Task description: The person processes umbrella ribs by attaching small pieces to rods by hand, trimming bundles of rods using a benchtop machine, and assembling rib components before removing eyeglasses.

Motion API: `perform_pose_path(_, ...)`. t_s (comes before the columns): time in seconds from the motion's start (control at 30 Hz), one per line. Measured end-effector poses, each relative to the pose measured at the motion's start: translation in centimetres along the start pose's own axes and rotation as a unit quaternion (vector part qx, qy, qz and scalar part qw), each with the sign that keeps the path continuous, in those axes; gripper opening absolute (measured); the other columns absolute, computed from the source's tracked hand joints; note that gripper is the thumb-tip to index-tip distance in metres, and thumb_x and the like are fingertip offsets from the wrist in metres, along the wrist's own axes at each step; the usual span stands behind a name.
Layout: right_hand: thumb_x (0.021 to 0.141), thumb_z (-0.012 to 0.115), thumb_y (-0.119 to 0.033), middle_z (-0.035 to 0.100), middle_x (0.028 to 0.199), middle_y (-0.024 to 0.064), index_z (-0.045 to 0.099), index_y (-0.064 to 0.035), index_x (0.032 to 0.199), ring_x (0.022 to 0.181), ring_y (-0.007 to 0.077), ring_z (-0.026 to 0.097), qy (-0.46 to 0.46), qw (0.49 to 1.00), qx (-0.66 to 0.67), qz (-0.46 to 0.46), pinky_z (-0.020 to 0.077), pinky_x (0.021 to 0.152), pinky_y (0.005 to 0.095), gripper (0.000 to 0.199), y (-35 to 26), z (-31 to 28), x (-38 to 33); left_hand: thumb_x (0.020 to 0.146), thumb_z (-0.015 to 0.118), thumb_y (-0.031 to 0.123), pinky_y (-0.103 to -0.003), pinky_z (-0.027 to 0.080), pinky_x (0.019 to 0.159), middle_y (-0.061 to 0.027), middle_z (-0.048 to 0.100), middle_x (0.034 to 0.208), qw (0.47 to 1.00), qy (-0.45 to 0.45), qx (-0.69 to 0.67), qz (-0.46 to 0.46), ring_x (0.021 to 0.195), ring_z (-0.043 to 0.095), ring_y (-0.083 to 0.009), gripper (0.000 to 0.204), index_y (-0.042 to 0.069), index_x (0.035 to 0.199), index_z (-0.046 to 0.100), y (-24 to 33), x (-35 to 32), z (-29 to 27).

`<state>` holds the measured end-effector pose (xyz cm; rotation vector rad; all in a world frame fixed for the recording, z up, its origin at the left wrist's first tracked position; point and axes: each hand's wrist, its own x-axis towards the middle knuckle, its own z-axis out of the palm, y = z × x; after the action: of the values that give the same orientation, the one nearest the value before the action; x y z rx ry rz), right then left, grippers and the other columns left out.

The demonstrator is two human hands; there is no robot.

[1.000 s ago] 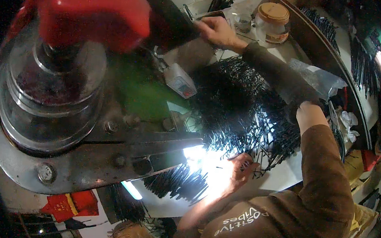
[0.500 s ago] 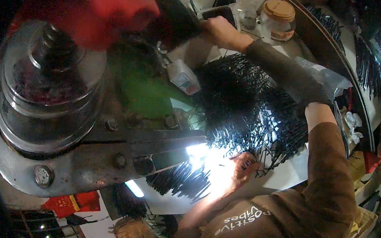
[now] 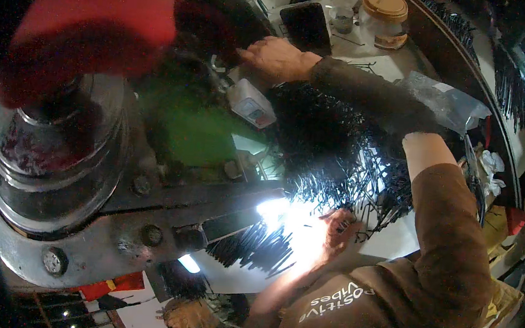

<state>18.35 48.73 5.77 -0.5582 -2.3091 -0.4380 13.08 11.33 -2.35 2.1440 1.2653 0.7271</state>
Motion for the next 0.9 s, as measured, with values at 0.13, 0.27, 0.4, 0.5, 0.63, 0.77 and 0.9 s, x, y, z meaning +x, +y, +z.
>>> perform_pose_path(0.13, 0.074, 0.063, -0.021, 0.062, 0.09, 0.0128, 0.057, -0.0024, 0.098, 0.089, 0.0304, 0.06, -0.069, 0.996, 0.048, 0.035, 0.0478, 0.075, 0.0395, 0.031, 0.4, 1.7, 0.3, 0.046, 0.088, 0.043, -0.038, 0.045, 0.072, -0.0083, 0.051, 0.094, 1.0, -0.01, 0.005, 0.02, 0.086, 0.054, -0.0237, 0.074, 0.006, 0.103, 0.057, -0.1, 0.1, 0.0)
perform_pose_path(0.27, 0.079, 0.062, -0.03, 0.063, 0.083, 0.0129, 0.06, -0.0041, 0.092, 0.082, 0.032, 0.061, -0.08, 0.991, 0.094, 0.052, 0.0483, 0.067, 0.0423, 0.029, -0.6, 0.5, 0.5, 0.051, 0.086, 0.042, -0.039, 0.046, 0.067, -0.0078, 0.053, 0.091, 0.994, -0.064, -0.073, -0.049, 0.08, 0.056, -0.0234, 0.062, 0.007, 0.096, 0.061, -0.5, 0.4, 0.5)
perform_pose_path(0.4, 0.084, 0.056, -0.039, 0.063, 0.078, 0.0121, 0.062, -0.0089, 0.088, 0.075, 0.0333, 0.061, -0.061, 0.985, 0.132, 0.091, 0.0475, 0.06, 0.0447, 0.031, -0.8, -0.1, 0.3, 0.057, 0.084, 0.036, -0.036, 0.045, 0.058, -0.0084, 0.053, 0.089, 0.995, -0.005, -0.091, -0.049, 0.075, 0.057, -0.0226, 0.058, 0.009, 0.102, 0.061, -0.9, 0.1, 0.9)
perform_pose_path(0.5, 0.086, 0.053, -0.042, 0.063, 0.077, 0.0118, 0.063, -0.0106, 0.089, 0.073, 0.0334, 0.061, -0.059, 0.987, 0.124, 0.089, 0.0474, 0.059, 0.0447, 0.033, -0.4, 0.1, 0.1, 0.057, 0.084, 0.034, -0.035, 0.045, 0.056, -0.009, 0.053, 0.091, 0.998, 0.005, -0.047, 0.053, 0.075, 0.056, -0.0228, 0.058, 0.01, 0.103, 0.061, -0.3, 0.7, 0.2)
perform_pose_path(0.63, 0.087, 0.052, -0.039, 0.063, 0.072, 0.013, 0.063, -0.0103, 0.09, 0.068, 0.0342, 0.061, -0.078, 0.99, 0.094, 0.07, 0.047, 0.055, 0.0445, 0.031, -0.3, 0.6, 0.9, 0.053, 0.086, 0.037, -0.037, 0.045, 0.059, -0.0101, 0.051, 0.095, 0.99, 0.085, -0.055, 0.102, 0.076, 0.055, -0.0252, 0.062, 0.008, 0.101, 0.061, 0.8, 0.6, -0.4)
perform_pose_path(0.77, 0.08, 0.058, -0.03, 0.062, 0.069, 0.0143, 0.062, -0.0093, 0.091, 0.063, 0.0353, 0.061, -0.082, 0.986, 0.112, 0.096, 0.0476, 0.054, 0.0443, 0.024, 0.3, 2.8, 0.9, 0.053, 0.087, 0.037, -0.034, 0.044, 0.056, -0.0115, 0.052, 0.096, 0.996, 0.037, -0.019, 0.081, 0.074, 0.055, -0.0253, 0.067, 0.006, 0.104, 0.057, 0.6, 0.8, -0.2)
perform_pose_path(0.9, 0.079, 0.058, -0.034, 0.063, 0.072, 0.0134, 0.061, -0.009, 0.092, 0.067, 0.0346, 0.062, -0.109, 0.987, 0.089, 0.075, 0.0488, 0.055, 0.0445, 0.028, -0.6, 1.1, 0.7, 0.062, 0.083, 0.028, -0.034, 0.045, 0.058, -0.0105, 0.056, 0.092, 0.996, -0.02, -0.082, 0.008, 0.071, 0.057, -0.0229, 0.046, 0.005, 0.094, 0.06, 1.1, 1.1, -0.6)
